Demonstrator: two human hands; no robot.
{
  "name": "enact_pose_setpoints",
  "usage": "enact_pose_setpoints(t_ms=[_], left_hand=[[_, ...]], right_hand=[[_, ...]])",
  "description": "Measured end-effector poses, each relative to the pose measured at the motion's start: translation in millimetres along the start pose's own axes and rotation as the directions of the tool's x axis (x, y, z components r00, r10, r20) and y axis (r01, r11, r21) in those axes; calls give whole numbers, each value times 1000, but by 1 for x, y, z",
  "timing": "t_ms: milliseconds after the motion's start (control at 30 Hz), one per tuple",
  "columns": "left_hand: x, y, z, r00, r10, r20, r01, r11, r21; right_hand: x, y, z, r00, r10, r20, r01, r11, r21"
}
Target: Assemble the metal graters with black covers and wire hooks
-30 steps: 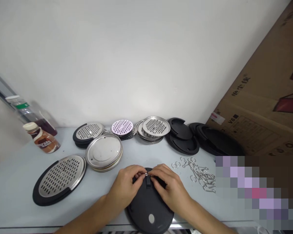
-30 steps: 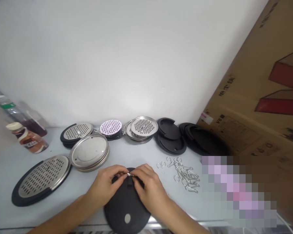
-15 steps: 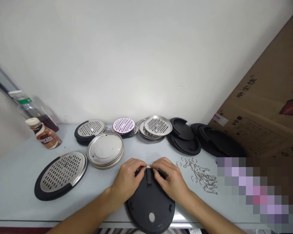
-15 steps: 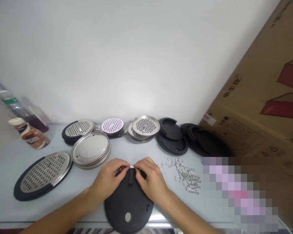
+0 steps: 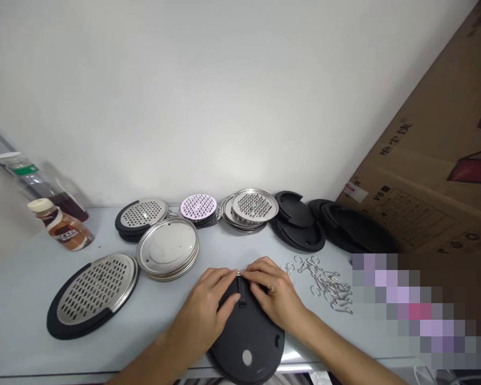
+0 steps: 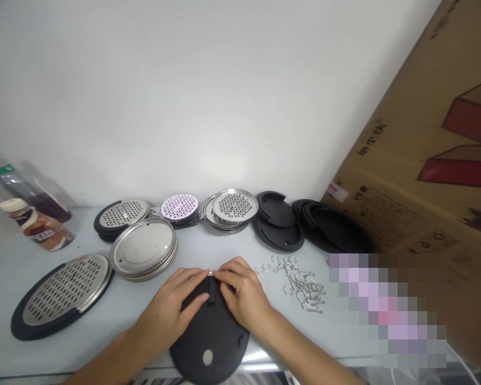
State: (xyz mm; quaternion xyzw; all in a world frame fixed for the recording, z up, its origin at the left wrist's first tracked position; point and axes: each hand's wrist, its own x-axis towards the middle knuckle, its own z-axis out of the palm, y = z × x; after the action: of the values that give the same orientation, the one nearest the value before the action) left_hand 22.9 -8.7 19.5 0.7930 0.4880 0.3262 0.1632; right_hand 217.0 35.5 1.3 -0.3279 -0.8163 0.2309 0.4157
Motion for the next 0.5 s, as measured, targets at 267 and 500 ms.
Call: enact_pose_setpoints(t_ms=[267, 500], left_hand=[[-4, -2, 5, 1000, -3, 25, 2, 999, 51], [-4, -4, 7, 998, -5, 56, 3, 999, 35]], right_hand=[[0, -1, 0, 1000, 2, 27, -2, 1000, 15], [0, 0, 3, 999, -8, 33, 8, 1000, 9]])
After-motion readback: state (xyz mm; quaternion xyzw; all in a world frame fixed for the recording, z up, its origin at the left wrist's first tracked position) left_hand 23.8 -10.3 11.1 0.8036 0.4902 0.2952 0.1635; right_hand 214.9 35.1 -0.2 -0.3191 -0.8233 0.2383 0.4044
